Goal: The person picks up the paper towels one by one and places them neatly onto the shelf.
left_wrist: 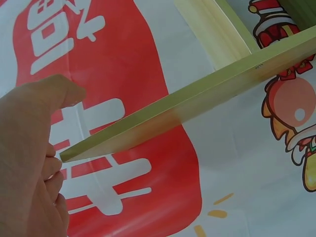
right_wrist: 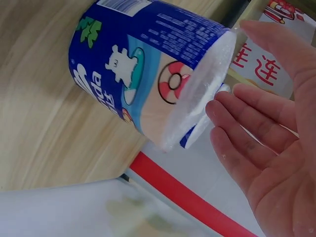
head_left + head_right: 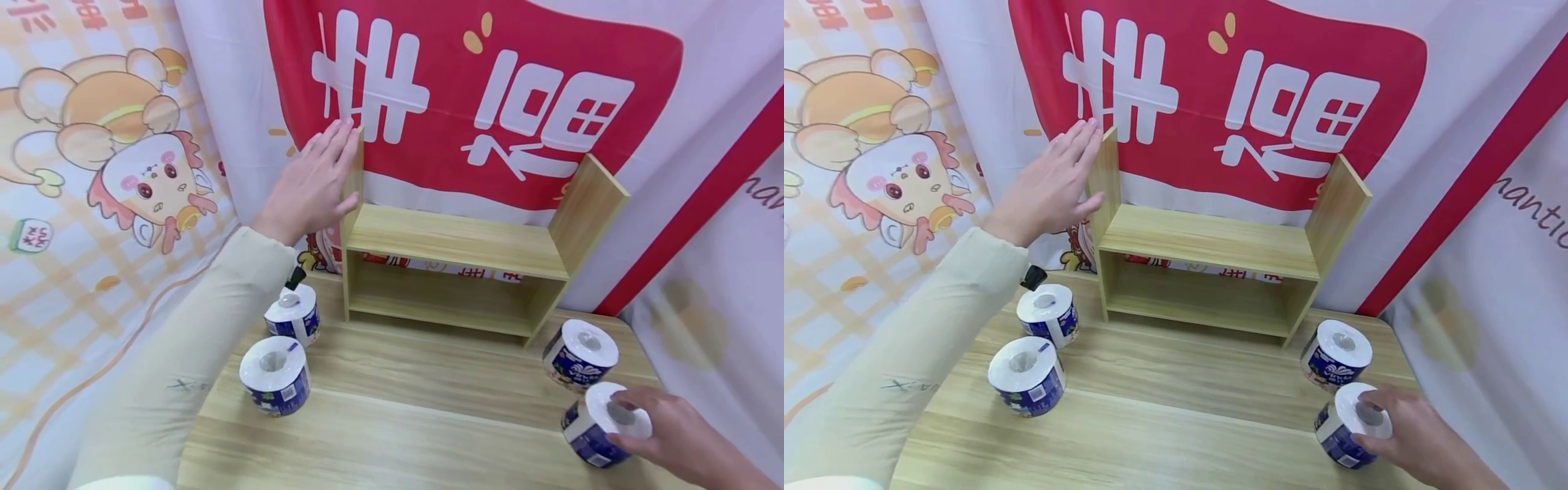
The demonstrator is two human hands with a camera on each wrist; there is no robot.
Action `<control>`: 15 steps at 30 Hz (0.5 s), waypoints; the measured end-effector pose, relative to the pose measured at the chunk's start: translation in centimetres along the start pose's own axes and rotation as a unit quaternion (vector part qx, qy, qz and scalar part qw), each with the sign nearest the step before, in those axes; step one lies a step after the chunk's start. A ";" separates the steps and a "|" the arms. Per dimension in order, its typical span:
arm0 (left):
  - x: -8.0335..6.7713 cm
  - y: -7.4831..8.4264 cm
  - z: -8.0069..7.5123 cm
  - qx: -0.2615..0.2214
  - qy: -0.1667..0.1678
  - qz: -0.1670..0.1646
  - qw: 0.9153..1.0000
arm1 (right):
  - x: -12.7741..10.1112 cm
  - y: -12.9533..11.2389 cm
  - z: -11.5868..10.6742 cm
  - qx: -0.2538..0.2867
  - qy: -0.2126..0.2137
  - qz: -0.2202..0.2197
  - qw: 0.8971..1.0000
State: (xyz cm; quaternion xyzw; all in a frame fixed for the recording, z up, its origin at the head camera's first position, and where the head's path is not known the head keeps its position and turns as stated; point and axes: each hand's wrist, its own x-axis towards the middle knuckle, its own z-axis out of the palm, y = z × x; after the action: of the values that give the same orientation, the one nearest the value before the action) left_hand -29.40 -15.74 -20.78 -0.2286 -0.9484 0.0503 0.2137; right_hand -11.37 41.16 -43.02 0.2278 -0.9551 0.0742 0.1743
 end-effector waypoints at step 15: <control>0.6 -0.7 0.8 -0.008 -0.016 -0.008 1.000 | -0.7 0.4 1.7 0.008 -0.010 -0.008 1.000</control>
State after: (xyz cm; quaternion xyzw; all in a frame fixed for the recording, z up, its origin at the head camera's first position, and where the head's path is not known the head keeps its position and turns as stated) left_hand -30.46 -16.08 -21.15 -0.2216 -0.9540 0.0444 0.1970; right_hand -11.43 41.46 -44.86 0.2374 -0.9544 0.0780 0.1633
